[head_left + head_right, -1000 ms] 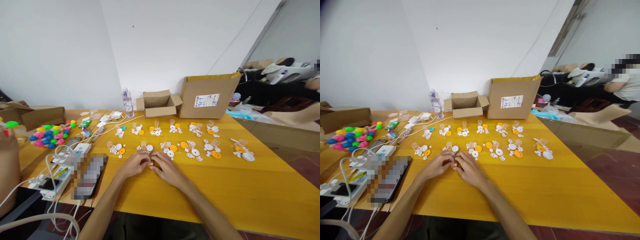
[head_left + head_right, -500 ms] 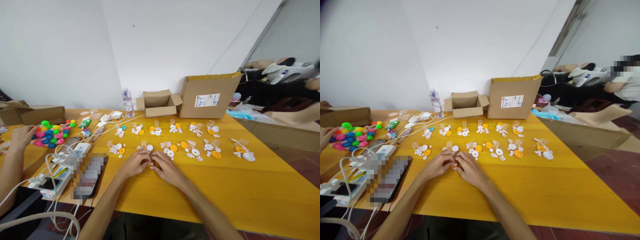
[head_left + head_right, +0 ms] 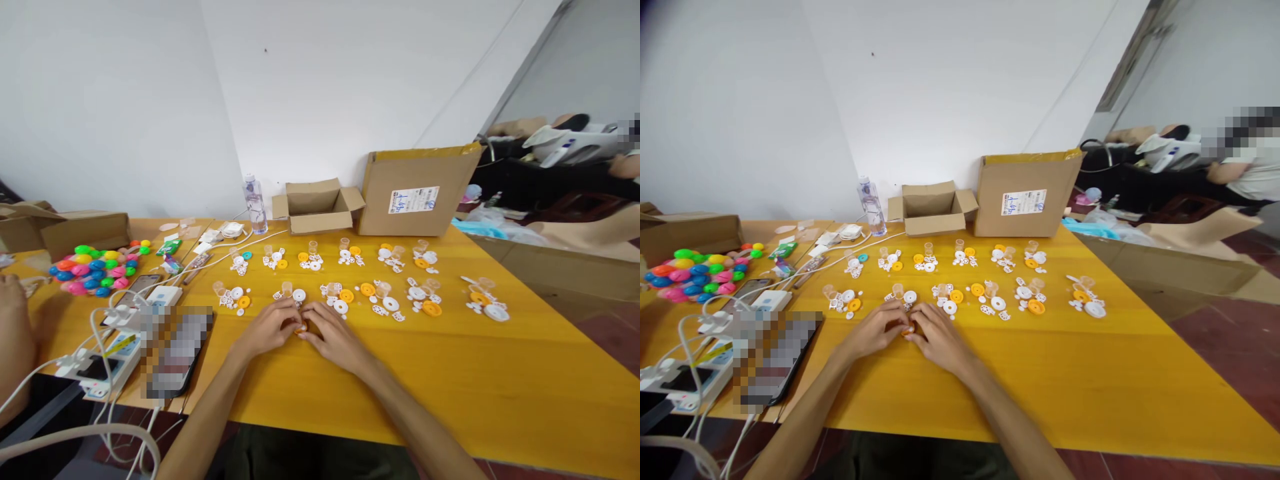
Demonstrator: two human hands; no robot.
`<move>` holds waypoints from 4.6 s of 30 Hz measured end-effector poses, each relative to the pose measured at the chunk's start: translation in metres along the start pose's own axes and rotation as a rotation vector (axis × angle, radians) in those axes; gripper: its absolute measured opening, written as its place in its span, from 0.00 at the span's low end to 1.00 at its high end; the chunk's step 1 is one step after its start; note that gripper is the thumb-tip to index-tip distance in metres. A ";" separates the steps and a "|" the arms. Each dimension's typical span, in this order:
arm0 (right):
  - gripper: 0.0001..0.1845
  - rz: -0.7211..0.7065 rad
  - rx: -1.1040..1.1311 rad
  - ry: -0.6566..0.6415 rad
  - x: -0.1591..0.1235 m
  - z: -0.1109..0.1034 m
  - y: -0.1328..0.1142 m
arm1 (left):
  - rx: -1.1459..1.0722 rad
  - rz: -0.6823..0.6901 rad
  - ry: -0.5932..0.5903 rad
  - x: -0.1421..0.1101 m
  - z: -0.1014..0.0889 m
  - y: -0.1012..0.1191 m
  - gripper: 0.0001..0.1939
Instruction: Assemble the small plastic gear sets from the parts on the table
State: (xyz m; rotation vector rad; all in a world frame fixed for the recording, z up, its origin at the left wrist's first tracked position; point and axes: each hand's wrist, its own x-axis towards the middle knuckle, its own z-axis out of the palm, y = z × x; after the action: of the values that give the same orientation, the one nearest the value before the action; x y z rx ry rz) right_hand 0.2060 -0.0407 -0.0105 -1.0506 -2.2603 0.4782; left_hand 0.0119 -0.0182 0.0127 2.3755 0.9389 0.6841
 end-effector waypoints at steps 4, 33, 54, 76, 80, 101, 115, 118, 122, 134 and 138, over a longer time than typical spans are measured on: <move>0.05 -0.003 0.021 -0.002 0.000 -0.001 0.000 | -0.008 -0.023 -0.010 0.000 0.000 0.000 0.08; 0.08 0.030 0.075 -0.008 0.001 0.000 0.000 | -0.037 -0.045 -0.024 -0.001 0.000 0.000 0.09; 0.08 0.045 0.084 0.016 0.002 0.003 0.003 | -0.014 -0.033 -0.019 -0.001 0.001 0.000 0.09; 0.09 0.012 0.142 0.010 0.000 0.004 0.007 | -0.035 -0.037 -0.029 0.000 -0.001 -0.001 0.08; 0.09 0.019 0.144 0.018 0.000 0.004 0.007 | -0.023 -0.071 -0.018 -0.001 -0.001 0.000 0.06; 0.08 0.021 0.150 0.033 0.000 0.005 0.008 | 0.027 -0.029 -0.015 0.001 0.000 0.000 0.07; 0.08 0.022 0.150 0.031 0.001 0.005 0.009 | 0.023 0.019 -0.001 0.002 0.003 -0.002 0.09; 0.09 0.023 0.142 0.033 0.001 0.005 0.008 | 0.023 0.014 0.000 0.002 0.002 -0.002 0.09; 0.10 0.024 0.141 0.036 0.001 0.004 0.007 | 0.021 -0.023 0.009 0.001 -0.003 0.000 0.08; 0.12 0.079 0.151 0.047 0.000 0.006 0.010 | 0.186 -0.345 0.149 -0.009 -0.037 -0.018 0.08; 0.12 0.101 0.151 0.031 0.000 0.006 0.009 | 0.233 -0.329 0.117 -0.010 -0.037 -0.015 0.07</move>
State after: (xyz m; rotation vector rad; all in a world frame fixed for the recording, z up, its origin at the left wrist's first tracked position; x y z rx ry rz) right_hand 0.2069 -0.0358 -0.0197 -1.0896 -2.1148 0.6594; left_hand -0.0239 -0.0063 0.0284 2.3104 1.4908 0.6170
